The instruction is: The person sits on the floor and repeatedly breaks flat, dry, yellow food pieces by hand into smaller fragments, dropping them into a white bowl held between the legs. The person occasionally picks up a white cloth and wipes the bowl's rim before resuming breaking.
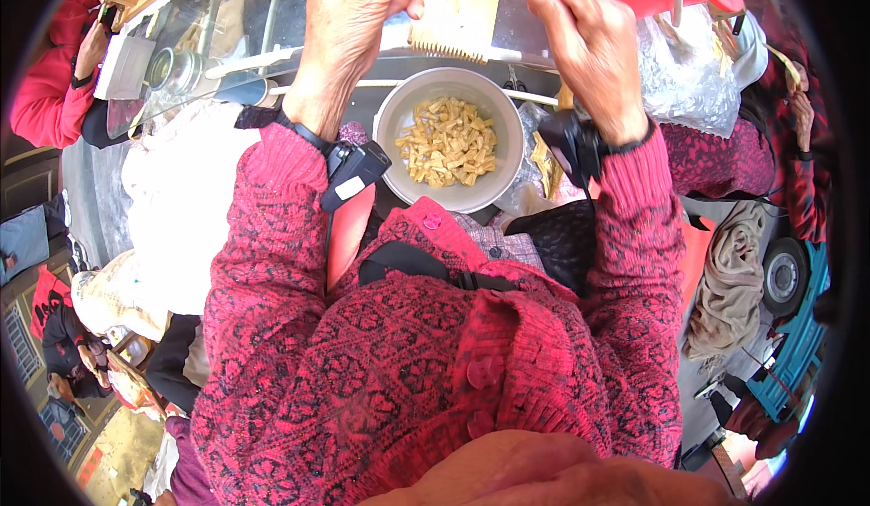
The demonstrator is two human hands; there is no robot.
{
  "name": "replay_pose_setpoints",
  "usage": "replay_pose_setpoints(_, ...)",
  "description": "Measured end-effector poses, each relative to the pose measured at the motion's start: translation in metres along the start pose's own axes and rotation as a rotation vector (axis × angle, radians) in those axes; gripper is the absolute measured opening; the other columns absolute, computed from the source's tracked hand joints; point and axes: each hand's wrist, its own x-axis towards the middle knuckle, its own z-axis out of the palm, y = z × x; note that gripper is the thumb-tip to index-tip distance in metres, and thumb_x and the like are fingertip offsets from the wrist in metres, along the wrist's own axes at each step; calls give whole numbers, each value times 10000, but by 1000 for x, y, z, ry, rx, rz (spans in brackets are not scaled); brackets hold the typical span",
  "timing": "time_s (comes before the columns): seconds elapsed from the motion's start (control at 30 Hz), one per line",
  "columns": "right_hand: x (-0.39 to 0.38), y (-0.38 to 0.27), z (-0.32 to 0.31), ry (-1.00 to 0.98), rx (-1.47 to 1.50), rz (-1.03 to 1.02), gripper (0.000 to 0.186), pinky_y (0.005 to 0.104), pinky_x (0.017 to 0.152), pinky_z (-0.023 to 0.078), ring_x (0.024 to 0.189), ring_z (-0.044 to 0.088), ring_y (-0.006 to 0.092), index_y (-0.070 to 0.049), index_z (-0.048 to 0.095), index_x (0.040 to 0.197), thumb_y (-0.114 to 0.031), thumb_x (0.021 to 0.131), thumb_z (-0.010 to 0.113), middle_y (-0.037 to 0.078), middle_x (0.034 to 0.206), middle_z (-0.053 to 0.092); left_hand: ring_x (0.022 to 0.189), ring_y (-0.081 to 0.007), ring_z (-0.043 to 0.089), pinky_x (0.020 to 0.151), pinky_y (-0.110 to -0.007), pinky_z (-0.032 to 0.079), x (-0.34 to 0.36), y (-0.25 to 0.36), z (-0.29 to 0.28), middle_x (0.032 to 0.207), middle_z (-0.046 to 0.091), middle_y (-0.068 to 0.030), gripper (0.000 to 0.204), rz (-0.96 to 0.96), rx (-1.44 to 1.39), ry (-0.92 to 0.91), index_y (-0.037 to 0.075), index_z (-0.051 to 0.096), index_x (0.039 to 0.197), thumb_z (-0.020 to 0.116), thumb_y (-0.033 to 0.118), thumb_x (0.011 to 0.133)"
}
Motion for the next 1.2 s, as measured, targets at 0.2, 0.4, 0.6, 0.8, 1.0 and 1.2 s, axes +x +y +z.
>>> replay_pose_setpoints(0.2,1,23,37,-156,-335,157,259,453,542,465,633,622,393,-92,623,862,-306,1007,639,182,693,580,624,-107,462,577,-302,413,10,-12,10,687,560,-26,141,522,691,154,18,670,861,669,148,916)
replay_pose_setpoints(0.4,-60,4,17,8,113,255,194,405,575,476,603,608,326,-64,633,898,-221,1011,651,142,691,571,609,-32,528,563,-254,434,-26,9,-12,671,669,33,241,120,607,-391,30,741,952,688,262,986)
replay_pose_setpoints(0.6,-93,-55,67,56,308,-176,225,375,698,587,866,721,232,-141,659,1066,-252,877,710,55,972,715,650,-67,549,606,-255,447,-80,-8,10,754,659,3,430,-276,457,-660,35,727,982,592,439,1040)
replay_pose_setpoints(0.8,-116,-88,92,-54,549,-258,139,349,649,537,798,651,209,-132,667,956,-252,894,700,17,862,624,702,-36,555,607,-169,453,-80,-34,28,861,659,37,306,-1184,-333,-472,27,716,1127,688,310,1014)
replay_pose_setpoints(1.0,-104,-49,74,327,645,437,173,336,639,532,746,663,172,-80,715,964,-250,961,682,36,810,653,723,-64,619,644,-226,486,-62,-37,-9,870,726,-3,248,-579,162,-532,0,702,1054,679,241,1000)
replay_pose_setpoints(1.2,-107,-12,84,189,1066,832,338,328,794,552,837,667,145,20,652,1222,-263,1083,529,78,1033,696,726,-21,548,613,-181,439,-67,-33,32,880,653,7,130,139,646,-394,23,667,1030,711,136,984)
